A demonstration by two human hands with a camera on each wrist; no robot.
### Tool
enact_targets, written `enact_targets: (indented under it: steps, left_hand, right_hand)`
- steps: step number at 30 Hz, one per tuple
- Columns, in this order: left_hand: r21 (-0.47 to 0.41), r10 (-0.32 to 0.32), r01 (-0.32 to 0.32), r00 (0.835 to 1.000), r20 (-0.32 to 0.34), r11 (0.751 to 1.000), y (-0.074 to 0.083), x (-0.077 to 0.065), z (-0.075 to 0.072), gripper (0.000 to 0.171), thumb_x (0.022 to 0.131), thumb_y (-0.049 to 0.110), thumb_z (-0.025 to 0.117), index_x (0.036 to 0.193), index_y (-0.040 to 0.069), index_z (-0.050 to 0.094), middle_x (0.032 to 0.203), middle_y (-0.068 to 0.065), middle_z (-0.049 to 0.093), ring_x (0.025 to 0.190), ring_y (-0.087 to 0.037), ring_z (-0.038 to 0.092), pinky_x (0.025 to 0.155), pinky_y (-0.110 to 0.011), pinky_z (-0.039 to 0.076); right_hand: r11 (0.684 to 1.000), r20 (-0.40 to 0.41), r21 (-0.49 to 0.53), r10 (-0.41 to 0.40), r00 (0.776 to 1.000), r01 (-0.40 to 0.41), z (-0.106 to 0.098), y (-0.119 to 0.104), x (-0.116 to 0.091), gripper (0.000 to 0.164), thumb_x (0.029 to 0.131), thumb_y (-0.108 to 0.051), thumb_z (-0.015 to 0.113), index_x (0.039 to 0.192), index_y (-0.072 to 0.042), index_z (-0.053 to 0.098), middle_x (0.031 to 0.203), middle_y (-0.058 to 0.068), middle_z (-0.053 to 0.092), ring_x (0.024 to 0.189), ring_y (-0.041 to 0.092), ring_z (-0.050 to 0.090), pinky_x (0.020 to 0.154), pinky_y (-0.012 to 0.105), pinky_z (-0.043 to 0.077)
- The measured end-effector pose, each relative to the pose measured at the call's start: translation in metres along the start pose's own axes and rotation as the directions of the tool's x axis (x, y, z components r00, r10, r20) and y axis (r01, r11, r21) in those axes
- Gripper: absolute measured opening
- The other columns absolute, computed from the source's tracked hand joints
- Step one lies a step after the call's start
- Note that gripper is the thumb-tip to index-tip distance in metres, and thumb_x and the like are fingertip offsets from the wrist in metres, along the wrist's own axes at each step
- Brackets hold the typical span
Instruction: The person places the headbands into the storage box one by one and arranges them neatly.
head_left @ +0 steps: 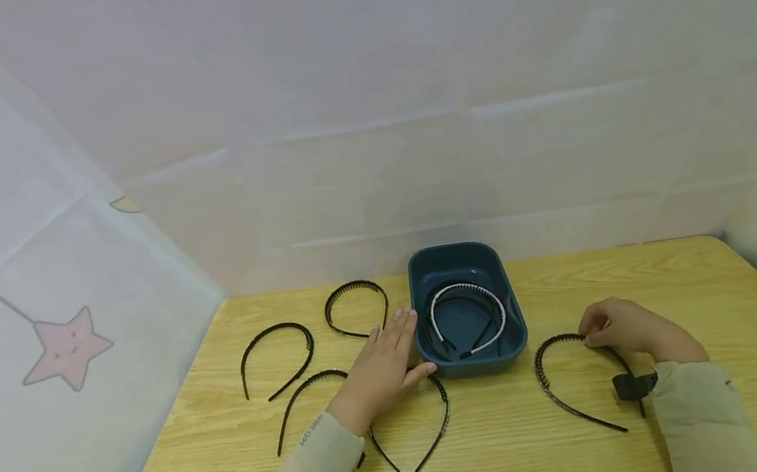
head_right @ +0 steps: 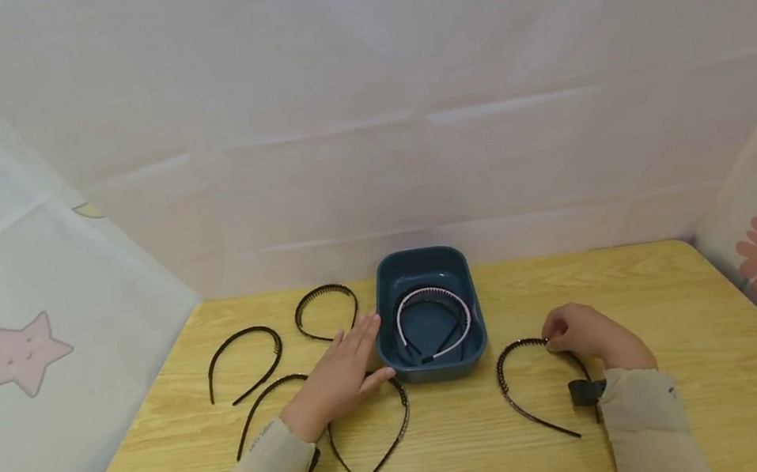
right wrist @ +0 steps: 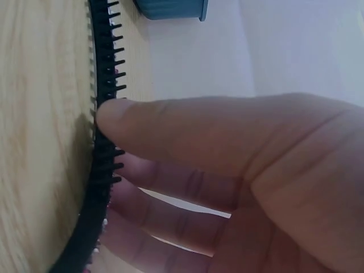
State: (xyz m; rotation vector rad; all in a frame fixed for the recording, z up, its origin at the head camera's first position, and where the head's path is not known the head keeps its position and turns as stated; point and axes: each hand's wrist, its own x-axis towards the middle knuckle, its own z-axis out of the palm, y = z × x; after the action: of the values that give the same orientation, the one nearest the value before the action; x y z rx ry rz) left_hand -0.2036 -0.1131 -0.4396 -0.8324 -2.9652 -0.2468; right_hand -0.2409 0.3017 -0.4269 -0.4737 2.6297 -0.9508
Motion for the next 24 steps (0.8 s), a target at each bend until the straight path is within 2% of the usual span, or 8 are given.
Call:
enact_targets:
  steps: [3,10,18,24]
  left_hand:
    - [0.007,0.001,-0.001,1.0,-0.004,1.0,0.0,-0.001,0.0,0.086,0.103,0.06,0.04,0.162,0.003,0.014,0.169,-0.014,0.015,0.155,-0.027,0.013,0.123,-0.055,0.019]
    - [0.01,0.01,-0.01,1.0,-0.013,1.0,0.004,0.001,-0.003,0.086,0.104,0.059,0.041,0.162,0.002,0.014,0.168,-0.015,0.015,0.155,-0.028,0.012,0.123,-0.055,0.021]
    - [0.025,0.006,-0.006,1.0,-0.003,1.0,0.004,0.004,-0.003,0.086,0.104,0.06,0.039,0.163,0.004,0.012,0.169,-0.014,0.013,0.156,-0.027,0.011,0.123,-0.054,0.02]
    - [0.032,-0.004,0.004,1.0,-0.005,0.999,0.004,0.003,0.0,0.086,0.103,0.06,0.04,0.163,0.003,0.013,0.169,-0.013,0.014,0.156,-0.027,0.012,0.123,-0.054,0.02]
  right_hand:
    - [1.0,-0.009,-0.019,-0.002,1.0,0.002,0.0,-0.001,0.0,0.008,0.092,-0.002,0.07,0.099,0.0,0.071,0.09,0.004,0.066,0.079,0.019,0.057,0.068,0.036,0.05]
    - [0.99,-0.075,-0.143,-0.006,0.997,-0.005,-0.007,-0.003,-0.001,0.009,0.094,-0.004,0.069,0.101,0.0,0.07,0.093,0.007,0.067,0.086,0.024,0.063,0.072,0.044,0.054]
    - [0.988,-0.127,-0.15,0.012,0.992,-0.031,-0.018,-0.001,-0.008,0.016,0.098,-0.004,0.063,0.109,0.006,0.068,0.1,0.018,0.068,0.09,0.034,0.066,0.072,0.049,0.056]
    - [0.987,-0.207,-0.151,0.03,0.978,-0.062,-0.024,0.001,-0.014,0.026,0.099,-0.007,0.063,0.117,0.011,0.064,0.104,0.027,0.066,0.087,0.037,0.067,0.069,0.05,0.057]
